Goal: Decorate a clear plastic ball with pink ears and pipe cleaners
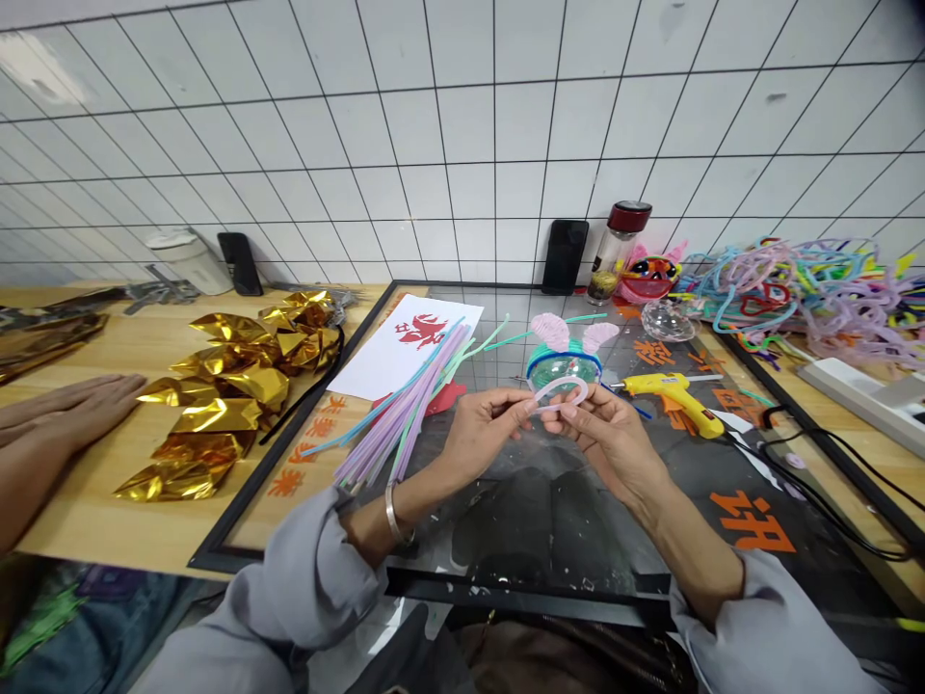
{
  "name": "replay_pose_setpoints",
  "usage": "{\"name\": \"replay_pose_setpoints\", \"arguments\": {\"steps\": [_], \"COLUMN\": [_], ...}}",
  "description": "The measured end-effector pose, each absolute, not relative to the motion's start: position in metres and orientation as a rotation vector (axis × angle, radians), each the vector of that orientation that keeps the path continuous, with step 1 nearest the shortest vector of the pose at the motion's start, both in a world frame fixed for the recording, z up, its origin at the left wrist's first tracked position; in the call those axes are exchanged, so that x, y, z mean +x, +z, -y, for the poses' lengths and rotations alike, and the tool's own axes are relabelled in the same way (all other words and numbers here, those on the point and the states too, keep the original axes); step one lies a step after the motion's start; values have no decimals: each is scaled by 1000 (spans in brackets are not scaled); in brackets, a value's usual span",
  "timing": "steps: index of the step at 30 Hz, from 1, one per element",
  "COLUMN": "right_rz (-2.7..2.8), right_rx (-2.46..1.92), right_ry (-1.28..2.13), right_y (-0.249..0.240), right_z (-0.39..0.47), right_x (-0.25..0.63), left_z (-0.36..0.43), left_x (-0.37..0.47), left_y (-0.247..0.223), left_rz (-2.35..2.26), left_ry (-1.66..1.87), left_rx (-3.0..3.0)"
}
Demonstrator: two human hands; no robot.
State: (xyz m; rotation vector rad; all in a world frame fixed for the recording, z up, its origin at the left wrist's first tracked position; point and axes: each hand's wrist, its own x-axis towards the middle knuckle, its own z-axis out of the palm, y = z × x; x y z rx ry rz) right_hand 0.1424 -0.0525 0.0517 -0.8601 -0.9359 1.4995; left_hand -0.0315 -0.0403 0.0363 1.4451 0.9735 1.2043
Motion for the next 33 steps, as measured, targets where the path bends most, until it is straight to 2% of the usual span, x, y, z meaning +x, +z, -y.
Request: {"name": "replay_pose_setpoints", "arguments": {"steps": [8,10,14,20,25,33], "right_rz": [1031,1067,1197,1757,1970,2067], "right_rx": [-874,-902,-980,-942,-883,-836], "right_ry": [1405,1266,773,248,1,-180], "right_y": [51,51,50,56,62,62], "right_z": [52,49,43,38,31,25], "right_x": [142,147,162,174,169,174], "left_z": [35,27,5,-9,-8,-9], "left_x": [-31,-34,-43,-46,-47,-41], "left_y": [40,47,61,55,43,40], "left_rz": [-952,-965,-979,-938,-924,-893], "left_ry": [1218,1227,1127,1058,1073,1074], "left_rx": [1391,1394,1470,1524,1505,1444]}}
